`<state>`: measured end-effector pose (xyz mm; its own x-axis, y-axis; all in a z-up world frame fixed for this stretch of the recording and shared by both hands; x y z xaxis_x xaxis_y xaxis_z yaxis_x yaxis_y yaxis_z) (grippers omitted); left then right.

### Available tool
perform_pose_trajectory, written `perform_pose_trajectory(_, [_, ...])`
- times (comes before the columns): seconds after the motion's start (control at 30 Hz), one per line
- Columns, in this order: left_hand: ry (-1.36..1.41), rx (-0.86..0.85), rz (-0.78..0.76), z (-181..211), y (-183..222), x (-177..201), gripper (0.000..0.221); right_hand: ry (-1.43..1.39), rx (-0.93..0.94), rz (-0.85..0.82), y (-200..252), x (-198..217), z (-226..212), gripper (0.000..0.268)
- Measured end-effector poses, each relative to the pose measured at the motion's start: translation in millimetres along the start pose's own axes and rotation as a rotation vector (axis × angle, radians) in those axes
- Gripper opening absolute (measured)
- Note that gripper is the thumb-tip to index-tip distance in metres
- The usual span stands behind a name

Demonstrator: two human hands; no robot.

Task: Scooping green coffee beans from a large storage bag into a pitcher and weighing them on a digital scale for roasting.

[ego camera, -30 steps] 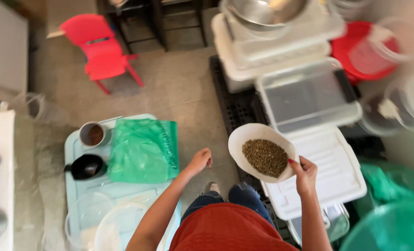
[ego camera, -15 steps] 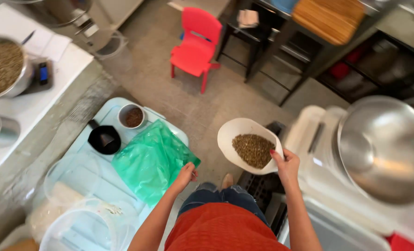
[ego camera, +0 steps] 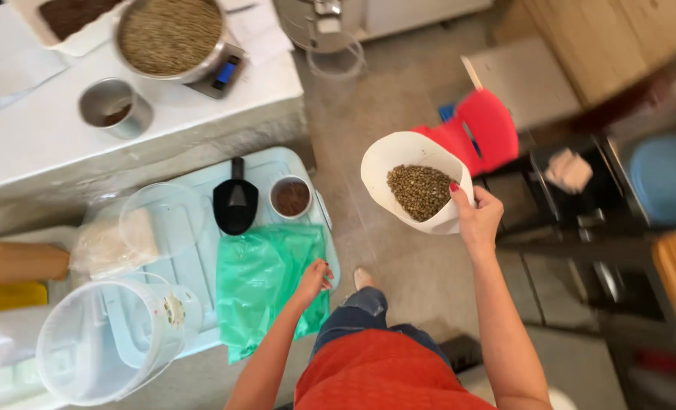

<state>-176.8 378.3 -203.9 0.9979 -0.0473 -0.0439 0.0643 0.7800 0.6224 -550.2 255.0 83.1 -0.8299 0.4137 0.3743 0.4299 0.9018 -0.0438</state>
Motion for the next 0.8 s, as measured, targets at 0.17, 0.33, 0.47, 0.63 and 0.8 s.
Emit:
perform_pose_trajectory(0.17, [0.177,-0.165,0.119,59,-17,-10,0.019,0.108,0.39,-0.08,-133,-86,-83,0.033])
perform_pose_trajectory(0.33, [0.387,-0.159,0.235,100,14,-23,0.015,0.111,0.637,-0.174,-232,-207,-190,0.055])
perform_pose_trajectory(0.47, [0.528,-0.098,0.344,124,23,-27,0.013,0.137,0.906,-0.289,-283,-315,-279,0.07])
perform_pose_trajectory(0.63, [0.615,-0.198,0.616,135,-33,-2,0.01,0.308,1.091,-0.353,-314,-436,-344,0.076])
perform_pose_trajectory(0.8, [0.625,-0.099,0.809,230,-64,34,0.008,0.335,1.192,-0.545,-318,-537,-391,0.083])
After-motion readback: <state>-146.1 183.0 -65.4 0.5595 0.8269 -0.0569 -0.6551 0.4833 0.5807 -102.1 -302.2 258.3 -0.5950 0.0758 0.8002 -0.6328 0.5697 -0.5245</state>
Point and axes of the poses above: each hand's wrist, its own y-axis away from the middle knuckle, its own x-axis out of the back of the hand, z = x × y, the point moved 4 cm from there along -y, towards the middle knuckle, and after that the axes turned 1 degree about -z, right-handed, at the moved point
